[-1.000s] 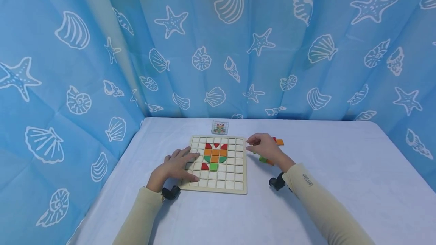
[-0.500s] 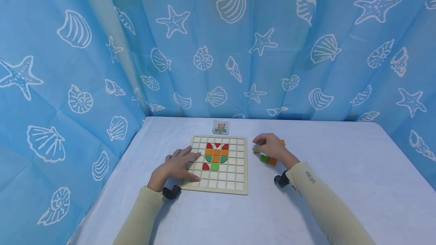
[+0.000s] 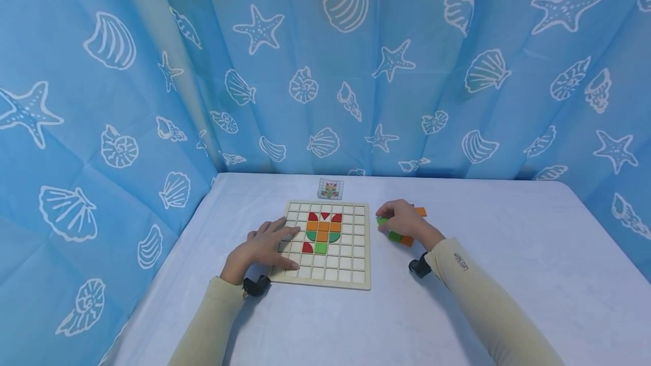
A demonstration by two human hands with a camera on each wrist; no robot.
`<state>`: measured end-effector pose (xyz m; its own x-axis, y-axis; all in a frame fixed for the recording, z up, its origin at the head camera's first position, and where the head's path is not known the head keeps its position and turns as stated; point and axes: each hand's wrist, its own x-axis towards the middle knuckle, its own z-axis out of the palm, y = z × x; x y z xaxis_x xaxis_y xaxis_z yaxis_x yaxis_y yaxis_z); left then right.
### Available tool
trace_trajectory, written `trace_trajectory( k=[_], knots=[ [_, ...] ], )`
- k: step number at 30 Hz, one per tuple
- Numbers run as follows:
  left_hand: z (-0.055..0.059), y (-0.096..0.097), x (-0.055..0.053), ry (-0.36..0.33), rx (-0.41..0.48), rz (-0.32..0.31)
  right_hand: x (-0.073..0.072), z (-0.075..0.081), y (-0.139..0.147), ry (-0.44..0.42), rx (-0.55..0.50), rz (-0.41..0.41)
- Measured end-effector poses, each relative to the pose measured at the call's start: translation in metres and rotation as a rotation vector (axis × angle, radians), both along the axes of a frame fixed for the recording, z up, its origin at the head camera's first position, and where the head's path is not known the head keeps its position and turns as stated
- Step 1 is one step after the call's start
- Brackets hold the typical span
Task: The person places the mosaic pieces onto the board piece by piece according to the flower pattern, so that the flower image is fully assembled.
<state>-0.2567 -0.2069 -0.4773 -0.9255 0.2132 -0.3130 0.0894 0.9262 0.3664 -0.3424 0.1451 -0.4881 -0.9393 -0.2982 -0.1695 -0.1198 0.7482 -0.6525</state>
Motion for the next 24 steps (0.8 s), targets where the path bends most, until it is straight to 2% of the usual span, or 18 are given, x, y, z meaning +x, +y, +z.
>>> trace_trajectory(
  k=[12,24],
  knots=[
    [0.001,0.0001,-0.0002,-0.007,0.003,0.014,-0.0007,0.002,0.0,-0.008,0.028,0.027],
    [-0.0004,0.0002,-0.0011,-0.005,0.006,0.02,-0.002,0.0021,-0.0033,0.008,0.056,0.006]
  ],
)
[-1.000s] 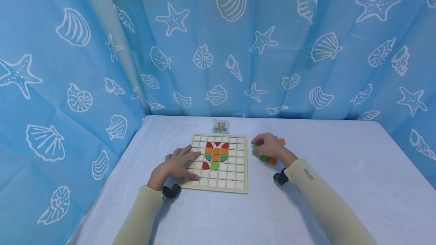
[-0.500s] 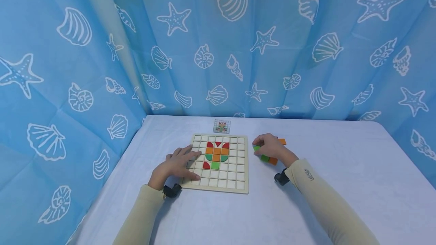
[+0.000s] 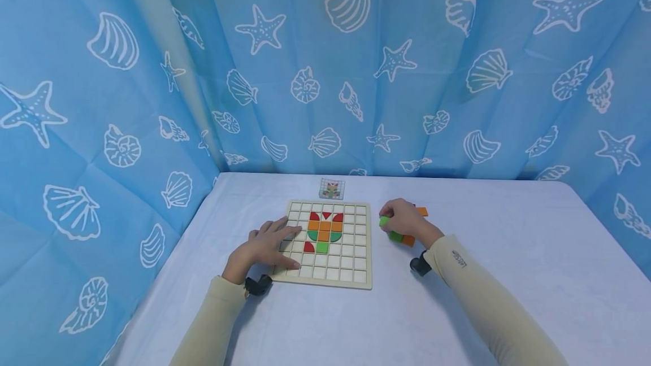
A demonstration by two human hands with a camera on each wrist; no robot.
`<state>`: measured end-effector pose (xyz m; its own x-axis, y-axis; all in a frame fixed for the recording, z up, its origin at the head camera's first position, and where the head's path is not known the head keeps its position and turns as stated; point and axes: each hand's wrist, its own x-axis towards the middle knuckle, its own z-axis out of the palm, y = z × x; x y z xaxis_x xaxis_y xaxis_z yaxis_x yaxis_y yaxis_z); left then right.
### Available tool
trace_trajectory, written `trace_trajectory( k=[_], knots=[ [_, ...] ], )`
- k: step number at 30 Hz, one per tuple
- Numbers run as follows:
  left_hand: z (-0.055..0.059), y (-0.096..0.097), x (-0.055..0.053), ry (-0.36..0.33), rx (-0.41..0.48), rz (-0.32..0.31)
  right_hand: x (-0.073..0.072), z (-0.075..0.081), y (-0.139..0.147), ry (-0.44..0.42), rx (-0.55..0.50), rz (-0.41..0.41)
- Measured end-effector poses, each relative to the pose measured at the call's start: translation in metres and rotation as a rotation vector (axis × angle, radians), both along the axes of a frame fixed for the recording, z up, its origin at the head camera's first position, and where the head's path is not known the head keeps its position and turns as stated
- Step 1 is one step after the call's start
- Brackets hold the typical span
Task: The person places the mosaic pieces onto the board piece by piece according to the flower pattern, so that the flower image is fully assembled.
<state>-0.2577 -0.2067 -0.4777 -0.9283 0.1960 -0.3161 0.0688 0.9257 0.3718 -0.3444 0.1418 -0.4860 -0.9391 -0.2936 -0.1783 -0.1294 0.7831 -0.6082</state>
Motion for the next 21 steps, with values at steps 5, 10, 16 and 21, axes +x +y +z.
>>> trace_trajectory(
  k=[5,10,16,21],
  knots=[
    [0.002,-0.002,-0.002,0.008,-0.003,0.004,-0.001,0.005,-0.002,0.031,0.012,0.018],
    [-0.003,0.0,0.001,0.012,0.001,0.013,0.002,0.001,-0.004,0.047,0.024,0.014],
    [-0.011,0.003,0.007,-0.003,0.02,0.003,0.009,-0.006,-0.002,0.071,0.028,0.0],
    [-0.003,0.0,0.002,0.032,0.02,0.008,0.002,0.002,-0.008,0.136,0.004,-0.04]
  ],
)
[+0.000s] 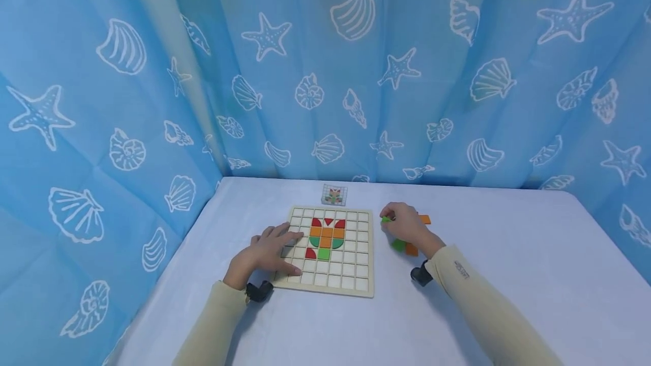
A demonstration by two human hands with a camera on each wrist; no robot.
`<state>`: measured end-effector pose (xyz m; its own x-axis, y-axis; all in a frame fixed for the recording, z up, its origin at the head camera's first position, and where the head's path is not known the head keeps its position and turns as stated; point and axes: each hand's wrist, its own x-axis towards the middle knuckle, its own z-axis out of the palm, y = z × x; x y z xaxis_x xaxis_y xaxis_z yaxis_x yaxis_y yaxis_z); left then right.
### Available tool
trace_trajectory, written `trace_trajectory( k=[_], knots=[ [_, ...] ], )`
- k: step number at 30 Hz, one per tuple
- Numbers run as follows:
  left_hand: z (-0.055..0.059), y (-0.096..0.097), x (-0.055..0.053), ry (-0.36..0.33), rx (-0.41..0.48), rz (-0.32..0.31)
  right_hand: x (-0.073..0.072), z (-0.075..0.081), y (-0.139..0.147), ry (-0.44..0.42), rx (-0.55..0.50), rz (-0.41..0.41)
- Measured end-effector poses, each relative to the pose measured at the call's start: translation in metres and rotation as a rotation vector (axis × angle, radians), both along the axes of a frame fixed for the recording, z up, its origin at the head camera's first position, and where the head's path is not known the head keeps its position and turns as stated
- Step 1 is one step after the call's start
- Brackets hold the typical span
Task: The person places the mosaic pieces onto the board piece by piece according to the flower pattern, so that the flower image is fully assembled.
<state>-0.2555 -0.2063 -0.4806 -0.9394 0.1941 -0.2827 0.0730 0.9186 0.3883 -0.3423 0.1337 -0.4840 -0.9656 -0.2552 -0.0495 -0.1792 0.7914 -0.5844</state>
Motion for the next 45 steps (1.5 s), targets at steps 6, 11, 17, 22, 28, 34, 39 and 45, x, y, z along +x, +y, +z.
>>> trace_trajectory(
  k=[6,11,17,22,28,34,39,45],
  knots=[
    [0.006,-0.002,-0.005,-0.009,-0.02,0.005,-0.003,0.011,-0.008,0.038,-0.01,0.005],
    [0.004,-0.002,-0.004,-0.018,-0.017,0.0,0.001,0.013,-0.014,0.02,-0.014,0.012],
    [0.002,-0.002,-0.004,-0.017,-0.021,-0.003,0.007,0.014,-0.024,-0.005,-0.052,0.035],
    [0.002,0.0,-0.005,-0.016,-0.015,-0.009,0.011,0.016,-0.033,-0.015,-0.059,0.047],
    [0.001,0.001,-0.003,-0.033,-0.026,-0.011,0.014,0.012,-0.042,-0.026,-0.062,0.058],
    [0.004,0.001,-0.001,-0.022,-0.03,-0.023,0.013,0.01,-0.053,-0.033,-0.067,0.069],
    [0.003,0.001,-0.002,-0.019,-0.046,-0.019,0.013,0.013,-0.067,-0.029,-0.068,0.089],
    [0.005,0.002,0.0,-0.016,-0.036,-0.02,0.017,0.005,-0.084,-0.022,-0.127,0.128]
  ],
)
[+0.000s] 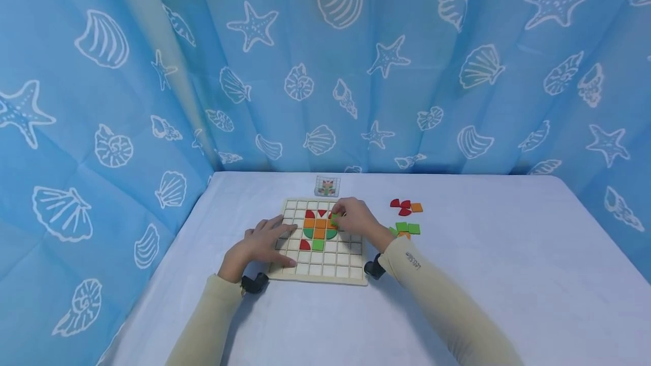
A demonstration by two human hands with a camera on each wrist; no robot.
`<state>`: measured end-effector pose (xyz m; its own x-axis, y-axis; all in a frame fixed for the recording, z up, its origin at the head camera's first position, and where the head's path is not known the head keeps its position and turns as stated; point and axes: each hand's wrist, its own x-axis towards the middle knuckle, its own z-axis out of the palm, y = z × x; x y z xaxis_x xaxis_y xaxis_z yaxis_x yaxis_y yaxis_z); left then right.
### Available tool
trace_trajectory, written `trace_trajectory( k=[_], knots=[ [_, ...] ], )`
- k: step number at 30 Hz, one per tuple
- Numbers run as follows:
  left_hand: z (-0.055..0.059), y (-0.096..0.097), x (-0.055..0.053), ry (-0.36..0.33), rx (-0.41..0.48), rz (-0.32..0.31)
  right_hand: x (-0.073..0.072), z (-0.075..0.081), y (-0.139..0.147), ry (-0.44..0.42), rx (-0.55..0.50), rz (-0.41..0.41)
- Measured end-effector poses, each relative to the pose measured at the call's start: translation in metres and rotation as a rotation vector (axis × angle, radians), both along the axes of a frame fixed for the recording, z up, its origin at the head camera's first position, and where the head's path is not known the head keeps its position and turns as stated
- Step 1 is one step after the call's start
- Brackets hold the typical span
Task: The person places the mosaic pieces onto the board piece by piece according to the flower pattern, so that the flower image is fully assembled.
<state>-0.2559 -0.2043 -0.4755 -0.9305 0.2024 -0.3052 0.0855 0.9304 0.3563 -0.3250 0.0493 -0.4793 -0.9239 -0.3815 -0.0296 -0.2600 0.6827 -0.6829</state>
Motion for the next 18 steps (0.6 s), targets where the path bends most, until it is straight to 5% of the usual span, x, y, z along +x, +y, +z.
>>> trace_trajectory(
  k=[11,18],
  knots=[
    [0.003,-0.002,-0.003,0.001,-0.017,-0.02,0.012,0.005,-0.038,0.044,-0.069,0.063],
    [0.004,-0.002,0.0,0.004,-0.011,-0.032,0.022,0.003,-0.059,-0.024,-0.118,0.106]
  ],
)
